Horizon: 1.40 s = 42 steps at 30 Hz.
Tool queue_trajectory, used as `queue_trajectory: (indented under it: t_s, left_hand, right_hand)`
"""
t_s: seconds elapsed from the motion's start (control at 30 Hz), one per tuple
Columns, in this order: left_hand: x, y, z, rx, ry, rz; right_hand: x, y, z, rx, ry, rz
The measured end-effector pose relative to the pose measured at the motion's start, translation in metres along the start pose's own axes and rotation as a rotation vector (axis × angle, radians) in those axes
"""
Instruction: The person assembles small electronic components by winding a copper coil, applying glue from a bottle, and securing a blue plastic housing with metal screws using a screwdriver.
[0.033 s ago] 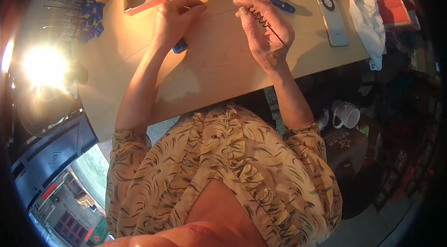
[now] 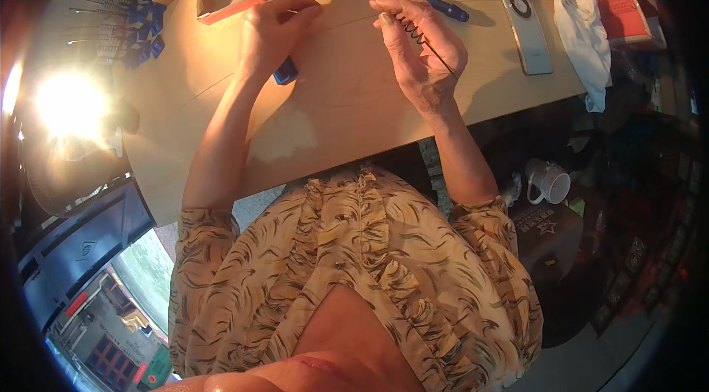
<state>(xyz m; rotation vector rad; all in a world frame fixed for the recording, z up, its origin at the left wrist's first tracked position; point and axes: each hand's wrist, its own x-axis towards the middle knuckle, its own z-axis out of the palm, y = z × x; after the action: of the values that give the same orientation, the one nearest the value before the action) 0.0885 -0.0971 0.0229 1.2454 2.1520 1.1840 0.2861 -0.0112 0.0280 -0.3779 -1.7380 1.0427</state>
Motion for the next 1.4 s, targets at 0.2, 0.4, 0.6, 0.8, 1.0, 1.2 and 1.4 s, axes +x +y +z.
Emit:
queue_trajectory:
  t_s: [0.2, 0.4, 0.6, 0.8, 1.0, 1.2, 1.4]
  left_hand:
    - [-0.009, -0.016, -0.027, -0.795, -0.144, -0.236]
    - [-0.017, -0.036, -0.039, -1.2, -0.299, -0.278]
    - [-0.021, -0.042, -0.041, -1.284, -0.351, -0.251]
    - [-0.023, -0.041, -0.042, -1.326, -0.356, -0.225]
    - [-0.026, -0.037, -0.041, -1.309, -0.325, -0.239]
    - [-0.025, -0.042, -0.039, -1.242, -0.347, -0.219]
    - [-0.027, -0.038, -0.035, -1.007, -0.208, -0.199]
  right_hand:
    - [0.0, -0.004, 0.01, 0.011, -0.041, 0.026]
    - [-0.001, -0.025, 0.022, 0.132, -0.1, 0.065]
    - [0.002, -0.036, 0.025, 0.258, -0.08, 0.172]
    - [0.002, -0.034, 0.026, 0.305, -0.019, 0.253]
    - [0.004, -0.037, 0.024, 0.261, -0.044, 0.259]
    - [0.004, -0.035, 0.023, 0.254, 0.017, 0.249]
    - [0.004, -0.025, 0.017, 0.147, 0.06, 0.267]
